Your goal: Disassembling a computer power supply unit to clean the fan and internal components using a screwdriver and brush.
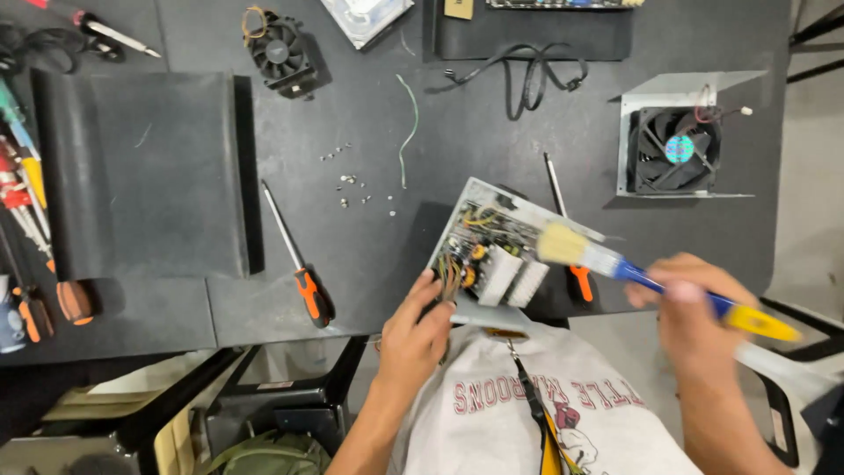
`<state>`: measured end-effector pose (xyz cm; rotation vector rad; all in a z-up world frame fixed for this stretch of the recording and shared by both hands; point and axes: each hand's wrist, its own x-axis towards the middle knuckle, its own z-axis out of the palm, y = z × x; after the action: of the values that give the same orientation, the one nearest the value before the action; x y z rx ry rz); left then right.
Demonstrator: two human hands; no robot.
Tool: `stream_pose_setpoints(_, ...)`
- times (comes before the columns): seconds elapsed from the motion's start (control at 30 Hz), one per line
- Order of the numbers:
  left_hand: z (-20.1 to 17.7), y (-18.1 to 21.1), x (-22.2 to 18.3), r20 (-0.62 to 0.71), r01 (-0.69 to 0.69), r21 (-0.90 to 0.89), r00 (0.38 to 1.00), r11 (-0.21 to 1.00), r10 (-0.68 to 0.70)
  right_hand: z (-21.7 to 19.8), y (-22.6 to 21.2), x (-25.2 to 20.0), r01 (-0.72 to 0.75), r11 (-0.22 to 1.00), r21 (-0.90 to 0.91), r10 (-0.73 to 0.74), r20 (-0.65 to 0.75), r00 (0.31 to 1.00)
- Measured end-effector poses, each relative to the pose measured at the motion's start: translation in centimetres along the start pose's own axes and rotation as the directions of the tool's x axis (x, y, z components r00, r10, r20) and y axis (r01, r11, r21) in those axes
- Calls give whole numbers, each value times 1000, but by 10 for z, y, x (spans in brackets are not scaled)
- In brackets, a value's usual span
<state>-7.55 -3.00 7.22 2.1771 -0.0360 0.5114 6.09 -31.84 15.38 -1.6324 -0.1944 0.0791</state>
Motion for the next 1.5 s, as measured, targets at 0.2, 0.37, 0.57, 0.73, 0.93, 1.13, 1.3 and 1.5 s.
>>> stream_pose_setpoints(0.2,-15,20,-3,-88,-121,-9,989,993,120,-24,-14,-22,69,997,25,-66,-96,993)
stream_pose_setpoints(0.37,1,-2,-20,-39,41,-120,998,992,-46,-15,-49,-5,70,936,-345,-7,179,984)
stream_pose_setpoints(0.57,37,-53,-39,-11,330,-148,942,932,-336,5,-16,17,82,709,-700,150,264,953)
stream_pose_setpoints(0.73,35,-50,-27,56,557,-209,827,803,-559,28,42,34,184,813,-552,-24,284,958)
stream_pose_setpoints(0.93,35,-45,-21,71,660,-190,748,727,-660,36,47,62,117,613,-782,142,254,957)
stream_pose_setpoints(1.13,32,-38,-15,67,676,-166,734,718,-676,41,44,55,-147,683,-716,430,231,873)
stream_pose_setpoints(1.3,28,-32,-12,89,683,-187,727,706,-680,51,44,39,-209,797,-567,317,99,943)
stream_pose_setpoints(1.5,29,-36,-11,106,692,-162,721,704,-685,43,52,41,-109,830,-547,149,29,988)
